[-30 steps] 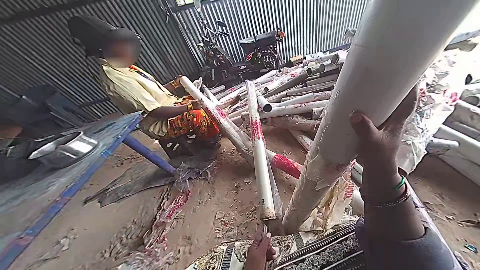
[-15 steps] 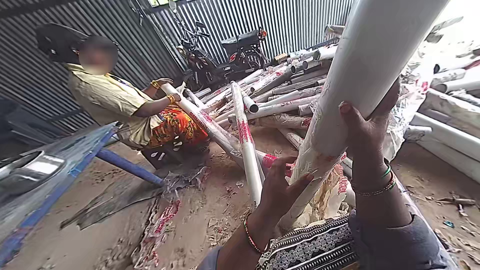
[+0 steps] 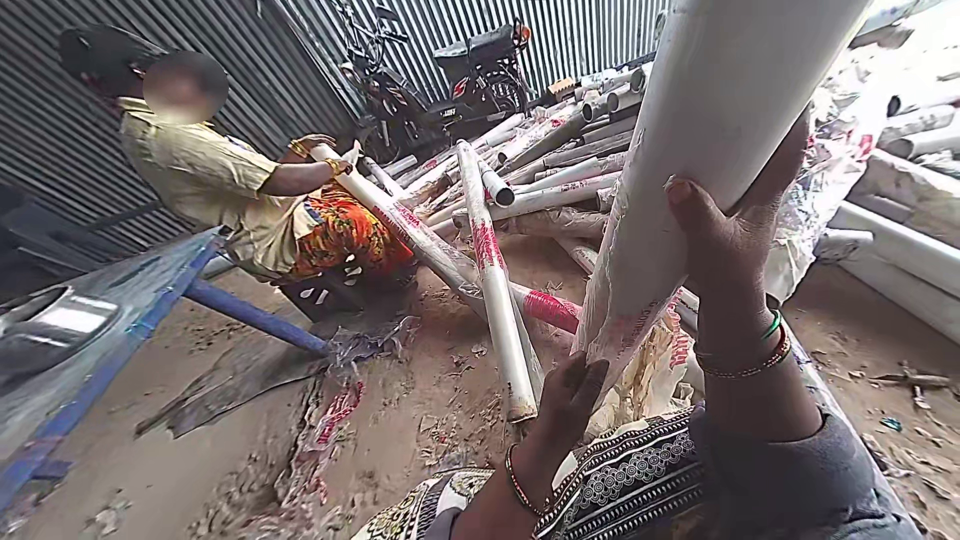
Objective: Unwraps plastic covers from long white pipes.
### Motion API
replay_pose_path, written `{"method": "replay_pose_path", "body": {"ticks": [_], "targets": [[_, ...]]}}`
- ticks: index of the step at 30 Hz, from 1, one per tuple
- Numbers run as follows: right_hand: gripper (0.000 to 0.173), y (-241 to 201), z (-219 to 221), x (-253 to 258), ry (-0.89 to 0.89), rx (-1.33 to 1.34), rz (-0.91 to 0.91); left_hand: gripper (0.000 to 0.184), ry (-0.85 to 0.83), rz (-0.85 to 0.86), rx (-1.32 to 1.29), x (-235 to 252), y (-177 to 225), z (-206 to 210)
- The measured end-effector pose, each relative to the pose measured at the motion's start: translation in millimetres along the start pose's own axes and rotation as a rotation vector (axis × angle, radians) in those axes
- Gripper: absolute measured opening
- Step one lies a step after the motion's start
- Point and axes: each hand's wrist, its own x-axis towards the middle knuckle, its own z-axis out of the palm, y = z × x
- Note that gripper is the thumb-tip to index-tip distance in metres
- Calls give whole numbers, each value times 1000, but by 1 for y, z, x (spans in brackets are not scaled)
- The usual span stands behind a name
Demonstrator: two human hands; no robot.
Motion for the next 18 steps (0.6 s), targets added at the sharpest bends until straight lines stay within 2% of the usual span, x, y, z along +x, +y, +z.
{"method": "replay_pose_path", "body": {"ticks": [1, 3, 4, 5, 6, 7, 8, 9, 12, 14, 18], "targets": [[109, 1, -1, -1, 9, -4, 11, 20, -5, 7, 82, -6, -8, -8], [108, 4, -3, -1, 12, 1, 20, 35, -98, -54, 484, -27, -27, -34], [107, 6, -5, 0, 13, 5, 22, 40, -249, -223, 703, -41, -35, -49], [106, 8, -6, 3, 21, 18, 25, 44, -454, -508, 840, -51, -43, -65], [106, 11, -7, 6, 40, 24, 34, 46, -584, -759, 899, -60, -55, -80], [107, 16, -8, 12, 75, 28, 33, 47, -593, -899, 887, -68, -68, -96], [111, 22, -10, 19, 122, 22, 13, 47, -513, -937, 839, -72, -70, -110], [116, 30, -12, 26, 171, 15, -24, 46, -391, -887, 786, -76, -65, -117], [119, 36, -12, 37, 201, 26, -63, 42, -10, -491, 666, -68, -51, -118], [117, 34, -12, 34, 198, 24, -44, 43, 93, -254, 624, -56, -51, -112], [106, 10, -5, 9, 118, -41, 50, 51, 144, 239, 727, -28, -35, -83]]}}
